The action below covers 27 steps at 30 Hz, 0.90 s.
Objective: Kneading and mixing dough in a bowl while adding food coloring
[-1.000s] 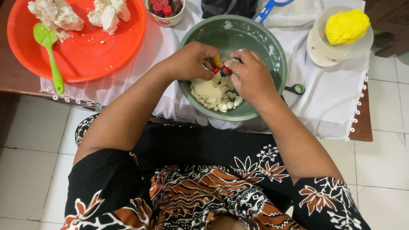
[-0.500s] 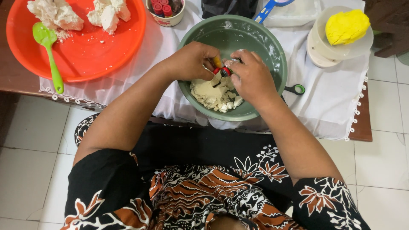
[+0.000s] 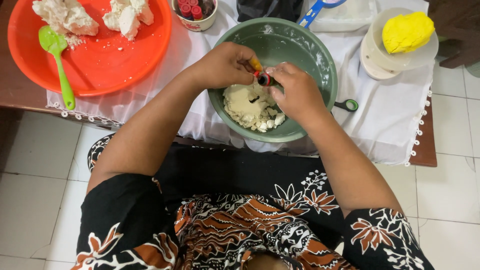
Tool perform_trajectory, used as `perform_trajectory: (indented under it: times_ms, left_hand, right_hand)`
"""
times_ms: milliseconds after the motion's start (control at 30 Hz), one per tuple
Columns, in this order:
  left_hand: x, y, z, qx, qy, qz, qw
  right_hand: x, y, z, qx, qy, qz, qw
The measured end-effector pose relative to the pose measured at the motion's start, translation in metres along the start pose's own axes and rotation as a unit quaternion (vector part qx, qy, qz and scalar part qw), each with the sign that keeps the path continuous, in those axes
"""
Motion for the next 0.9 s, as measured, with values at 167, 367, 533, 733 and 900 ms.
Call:
perform_trajectory:
  times_ms: [167,367,533,733,900]
  left_hand:
    - [-0.002,0.003,0.003,-0.001,0.051,-0.080,0.996]
    - [-0.022,0.009,0.006,-0.020,0.079,-0.050,0.995]
    - [-0.038,0.009,0.013,-0.031,0.058,0.094,0.993]
    - [-0.047,-0.005,0.026,-0.083,-0.018,0.287,0.954]
    - [-0.051,-0.014,0.029,-0.087,-0.044,0.304,0.948]
  right_hand:
    - [0.006,0.004,0.002,0.004,-0.001,0.039,0.999]
    - [0.002,0.001,0.002,0.008,-0.015,0.049,0.999]
    - [-0.001,0.000,0.003,0.009,-0.024,0.053,0.998]
    - [-0.004,0.002,0.002,0.018,-0.068,0.038,0.997]
    - [0.000,0.009,0.002,0.013,-0.058,0.063,0.996]
Point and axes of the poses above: each hand's wrist, its own z-axis towards the middle knuckle, its own y-axis out of the back of the hand, x = y × z, the point moved 6 cm from there along z, towards the middle knuckle, and after that the axes turned 9 degrees about z, right-handed, at the moved point
